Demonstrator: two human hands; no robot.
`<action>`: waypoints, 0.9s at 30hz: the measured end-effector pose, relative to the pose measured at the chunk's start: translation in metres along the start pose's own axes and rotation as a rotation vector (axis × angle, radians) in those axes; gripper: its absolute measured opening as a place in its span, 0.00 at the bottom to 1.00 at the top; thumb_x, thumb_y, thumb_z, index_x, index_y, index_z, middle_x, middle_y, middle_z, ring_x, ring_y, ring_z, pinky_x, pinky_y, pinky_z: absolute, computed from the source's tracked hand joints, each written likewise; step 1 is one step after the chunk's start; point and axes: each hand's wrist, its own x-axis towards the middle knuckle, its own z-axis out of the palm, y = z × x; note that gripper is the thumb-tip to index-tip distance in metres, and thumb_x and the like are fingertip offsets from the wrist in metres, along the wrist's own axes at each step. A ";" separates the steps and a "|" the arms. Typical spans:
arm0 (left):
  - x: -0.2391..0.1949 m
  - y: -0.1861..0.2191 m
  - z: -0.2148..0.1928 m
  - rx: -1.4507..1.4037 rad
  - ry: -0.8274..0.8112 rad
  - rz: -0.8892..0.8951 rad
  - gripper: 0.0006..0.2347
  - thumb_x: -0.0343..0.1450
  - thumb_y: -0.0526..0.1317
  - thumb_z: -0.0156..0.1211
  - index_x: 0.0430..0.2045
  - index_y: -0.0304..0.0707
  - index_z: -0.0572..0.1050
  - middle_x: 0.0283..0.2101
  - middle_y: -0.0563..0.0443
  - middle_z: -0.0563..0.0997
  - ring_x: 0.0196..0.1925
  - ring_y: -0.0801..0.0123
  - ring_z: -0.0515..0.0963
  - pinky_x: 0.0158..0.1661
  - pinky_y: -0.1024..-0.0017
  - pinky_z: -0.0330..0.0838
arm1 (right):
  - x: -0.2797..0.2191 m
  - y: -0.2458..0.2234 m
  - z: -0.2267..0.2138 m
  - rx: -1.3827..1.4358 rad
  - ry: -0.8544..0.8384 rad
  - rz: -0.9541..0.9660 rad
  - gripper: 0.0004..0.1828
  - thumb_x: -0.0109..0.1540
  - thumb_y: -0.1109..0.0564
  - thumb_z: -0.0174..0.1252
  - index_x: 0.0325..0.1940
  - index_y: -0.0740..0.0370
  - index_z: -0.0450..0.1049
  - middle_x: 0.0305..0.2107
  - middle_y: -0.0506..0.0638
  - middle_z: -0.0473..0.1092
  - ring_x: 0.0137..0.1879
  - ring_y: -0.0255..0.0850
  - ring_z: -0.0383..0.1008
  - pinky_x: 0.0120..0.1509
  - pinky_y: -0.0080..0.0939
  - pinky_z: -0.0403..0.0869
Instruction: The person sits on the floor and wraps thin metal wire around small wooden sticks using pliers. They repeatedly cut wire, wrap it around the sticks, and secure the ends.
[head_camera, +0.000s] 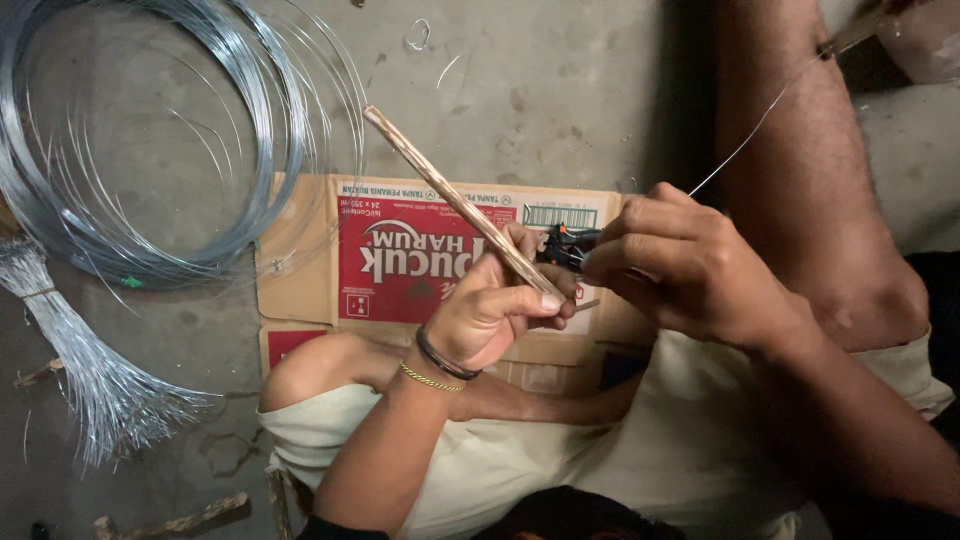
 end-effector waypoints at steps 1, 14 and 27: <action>0.000 -0.001 0.000 -0.011 -0.011 0.010 0.19 0.69 0.25 0.58 0.48 0.42 0.57 0.45 0.37 0.79 0.45 0.59 0.81 0.46 0.64 0.76 | 0.000 0.001 0.000 0.009 -0.004 0.012 0.13 0.52 0.65 0.70 0.39 0.58 0.79 0.37 0.48 0.75 0.37 0.43 0.73 0.42 0.42 0.67; -0.007 0.007 0.011 -0.058 -0.096 0.086 0.14 0.71 0.25 0.61 0.45 0.39 0.64 0.42 0.44 0.77 0.46 0.65 0.81 0.45 0.68 0.75 | 0.000 0.007 0.003 0.126 0.003 0.120 0.11 0.54 0.66 0.70 0.39 0.58 0.81 0.31 0.46 0.75 0.35 0.39 0.73 0.41 0.40 0.67; -0.004 0.005 -0.008 -0.160 -0.105 0.114 0.12 0.77 0.26 0.60 0.49 0.36 0.64 0.46 0.42 0.78 0.47 0.63 0.82 0.48 0.68 0.77 | 0.010 -0.013 0.015 -0.234 0.160 -0.117 0.21 0.50 0.62 0.68 0.48 0.59 0.77 0.46 0.57 0.71 0.53 0.57 0.73 0.54 0.56 0.68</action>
